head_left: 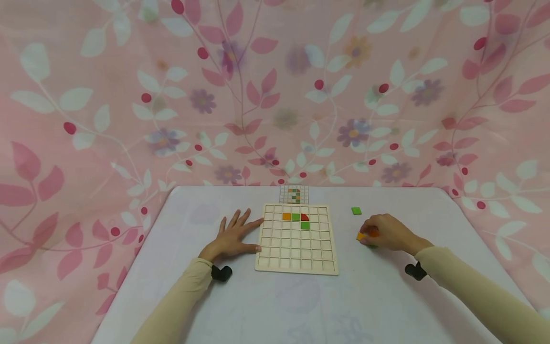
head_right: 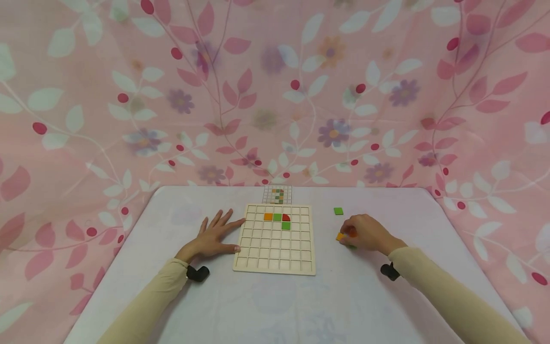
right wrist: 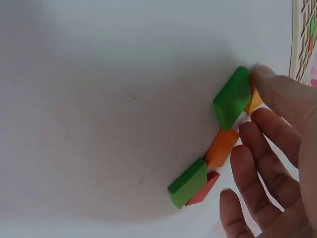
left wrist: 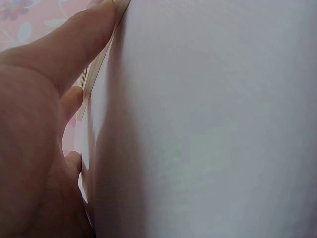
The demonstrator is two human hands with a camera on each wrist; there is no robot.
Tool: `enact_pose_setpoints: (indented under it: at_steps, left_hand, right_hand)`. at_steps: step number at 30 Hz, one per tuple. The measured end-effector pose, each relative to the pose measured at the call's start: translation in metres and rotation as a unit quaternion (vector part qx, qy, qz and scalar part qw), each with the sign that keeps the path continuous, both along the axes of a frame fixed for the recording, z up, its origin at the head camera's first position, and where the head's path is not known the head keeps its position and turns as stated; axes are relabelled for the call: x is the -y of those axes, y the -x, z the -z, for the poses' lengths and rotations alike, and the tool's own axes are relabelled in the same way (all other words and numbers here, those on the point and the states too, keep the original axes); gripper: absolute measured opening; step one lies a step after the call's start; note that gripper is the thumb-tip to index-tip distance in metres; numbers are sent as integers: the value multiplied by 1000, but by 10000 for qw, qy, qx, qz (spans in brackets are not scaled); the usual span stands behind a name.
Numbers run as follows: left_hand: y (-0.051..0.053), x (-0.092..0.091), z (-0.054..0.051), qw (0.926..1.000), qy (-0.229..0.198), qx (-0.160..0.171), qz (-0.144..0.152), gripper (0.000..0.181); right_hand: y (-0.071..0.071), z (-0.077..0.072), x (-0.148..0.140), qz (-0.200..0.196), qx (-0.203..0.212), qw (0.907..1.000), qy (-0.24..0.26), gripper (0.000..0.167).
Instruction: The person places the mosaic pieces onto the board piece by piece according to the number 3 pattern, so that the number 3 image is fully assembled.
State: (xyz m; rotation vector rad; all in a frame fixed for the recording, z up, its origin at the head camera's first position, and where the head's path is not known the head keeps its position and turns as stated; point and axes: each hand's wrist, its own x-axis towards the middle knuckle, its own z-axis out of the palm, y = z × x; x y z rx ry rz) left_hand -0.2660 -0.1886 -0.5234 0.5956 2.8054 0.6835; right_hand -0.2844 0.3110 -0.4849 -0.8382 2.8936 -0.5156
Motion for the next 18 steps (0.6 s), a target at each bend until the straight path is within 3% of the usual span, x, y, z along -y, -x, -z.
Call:
enact_pose_setpoints:
  at_steps: [8, 18]
  left_hand:
    - [0, 0, 1, 10000, -37, 15, -8, 90]
    - [0, 0, 2, 9999, -139, -6, 25, 93]
  right_hand:
    - [-11, 3, 3, -21, -223, 9996, -143, 17]
    - [-17, 7, 2, 184, -278, 9992, -212, 27]
